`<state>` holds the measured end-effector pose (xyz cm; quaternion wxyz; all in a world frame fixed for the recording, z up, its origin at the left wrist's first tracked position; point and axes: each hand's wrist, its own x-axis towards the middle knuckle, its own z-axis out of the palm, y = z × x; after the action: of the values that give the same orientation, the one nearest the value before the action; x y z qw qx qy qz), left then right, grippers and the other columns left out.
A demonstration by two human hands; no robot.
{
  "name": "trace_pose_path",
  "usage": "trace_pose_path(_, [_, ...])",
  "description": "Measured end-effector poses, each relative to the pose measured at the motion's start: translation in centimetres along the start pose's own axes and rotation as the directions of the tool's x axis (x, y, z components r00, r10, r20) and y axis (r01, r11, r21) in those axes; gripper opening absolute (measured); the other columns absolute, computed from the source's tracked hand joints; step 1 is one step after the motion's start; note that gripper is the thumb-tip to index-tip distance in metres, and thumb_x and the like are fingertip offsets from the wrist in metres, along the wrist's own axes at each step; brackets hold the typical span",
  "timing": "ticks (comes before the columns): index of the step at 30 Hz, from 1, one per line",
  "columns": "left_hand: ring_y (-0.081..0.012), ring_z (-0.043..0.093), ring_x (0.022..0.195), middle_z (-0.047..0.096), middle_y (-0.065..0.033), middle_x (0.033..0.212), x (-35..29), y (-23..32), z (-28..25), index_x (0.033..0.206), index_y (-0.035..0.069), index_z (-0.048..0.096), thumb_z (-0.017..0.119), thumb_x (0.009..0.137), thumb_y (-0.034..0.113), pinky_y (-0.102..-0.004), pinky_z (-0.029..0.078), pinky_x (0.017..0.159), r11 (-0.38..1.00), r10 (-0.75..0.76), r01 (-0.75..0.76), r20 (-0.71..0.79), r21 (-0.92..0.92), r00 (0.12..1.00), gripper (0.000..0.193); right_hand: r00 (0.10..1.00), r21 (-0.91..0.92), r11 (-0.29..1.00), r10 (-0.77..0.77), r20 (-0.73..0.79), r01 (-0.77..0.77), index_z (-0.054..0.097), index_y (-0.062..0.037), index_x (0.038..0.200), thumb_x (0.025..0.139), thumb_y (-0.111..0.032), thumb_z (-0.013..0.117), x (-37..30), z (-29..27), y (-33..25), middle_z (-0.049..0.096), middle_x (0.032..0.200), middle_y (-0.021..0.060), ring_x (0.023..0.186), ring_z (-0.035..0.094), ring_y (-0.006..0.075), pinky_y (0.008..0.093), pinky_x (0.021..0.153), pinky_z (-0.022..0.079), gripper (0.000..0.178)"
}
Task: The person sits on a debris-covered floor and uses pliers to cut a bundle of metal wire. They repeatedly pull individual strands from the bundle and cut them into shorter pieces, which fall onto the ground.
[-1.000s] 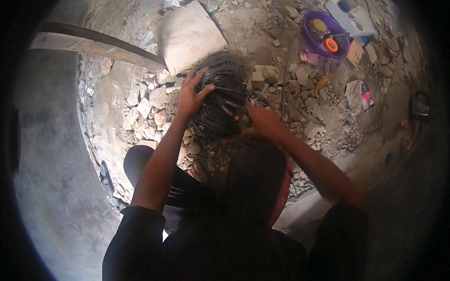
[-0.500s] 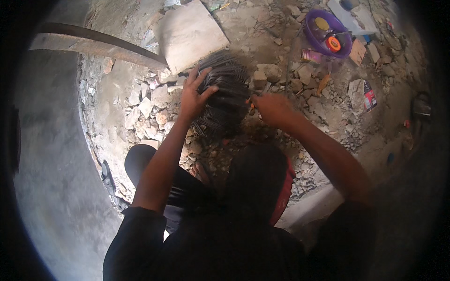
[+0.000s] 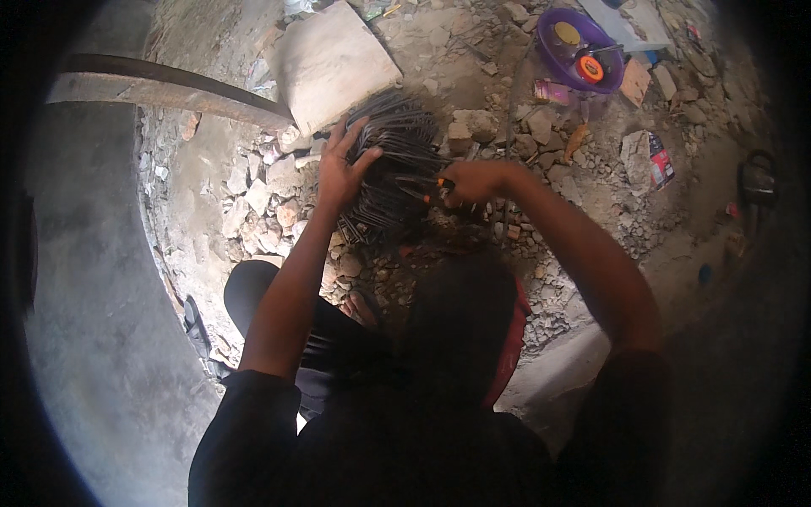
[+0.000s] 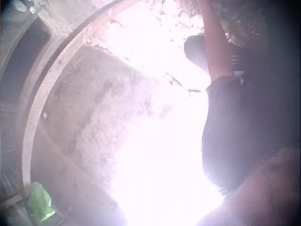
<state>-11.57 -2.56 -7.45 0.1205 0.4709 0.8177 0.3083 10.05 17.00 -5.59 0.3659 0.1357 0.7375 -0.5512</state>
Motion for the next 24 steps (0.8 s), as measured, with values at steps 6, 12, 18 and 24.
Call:
trace_pose_path(6, [-0.0407, 0.041, 0.148, 0.044, -0.0201, 0.161, 0.0, -0.4, 0.3, 0.145, 0.024, 0.062, 0.080, 0.086, 0.051, -0.0639, 0.020, 0.123, 0.998, 0.005, -0.006, -0.013, -0.068, 1.000, 0.067, 0.984, 0.107, 0.989, 0.084, 0.158, -0.102, 0.053, -0.0113, 0.149, 0.092, -0.011, 0.066, -1.3, -3.1, -2.5, 0.069, 0.118, 0.0144, 0.102, 0.068, 0.0238, 0.0420, 0.082, 0.061, 0.058])
trace_pose_path(12, [-0.0404, 0.042, 0.148, 0.044, -0.0203, 0.160, 0.1, -0.7, 0.1, 0.145, 0.024, 0.062, 0.080, 0.085, 0.052, -0.0657, 0.020, 0.122, 0.994, -0.024, 0.023, -0.005, -0.104, 1.000, 0.068, 0.996, 0.139, 0.990, 0.003, 0.088, -0.015, 0.051, -0.0143, 0.153, 0.091, -0.007, 0.065, -1.0, -2.1, -1.7, 0.068, 0.123, 0.0141, 0.104, 0.068, 0.0240, 0.0416, 0.084, 0.062, 0.063])
trace_pose_path(18, [-0.0405, 0.042, 0.147, 0.044, -0.0205, 0.160, 0.2, -0.7, 0.1, 0.145, 0.024, 0.063, 0.079, 0.085, 0.053, -0.0665, 0.020, 0.122, 0.997, -0.001, 0.000, -0.003, -0.078, 1.000, 0.068, 0.994, 0.286, 0.958, -0.015, 0.113, -0.018, 0.051, -0.0125, 0.152, 0.088, -0.006, 0.064, -1.5, -3.2, -1.4, 0.069, 0.119, 0.0116, 0.101, 0.068, 0.0213, 0.0392, 0.082, 0.059, 0.065])
trace_pose_path(24, [-0.0409, 0.042, 0.148, 0.044, -0.0214, 0.160, 0.2, -0.7, 0.0, 0.145, 0.023, 0.063, 0.078, 0.087, 0.052, -0.0648, 0.020, 0.122, 0.997, 0.000, -0.001, -0.013, -0.082, 1.000, 0.067, 0.990, -0.023, 0.998, 0.068, 0.125, -0.065, 0.054, -0.0125, 0.147, 0.090, -0.004, 0.062, -0.7, -3.8, -3.4, 0.068, 0.116, 0.0077, 0.103, 0.065, 0.0199, 0.0392, 0.085, 0.057, 0.058])
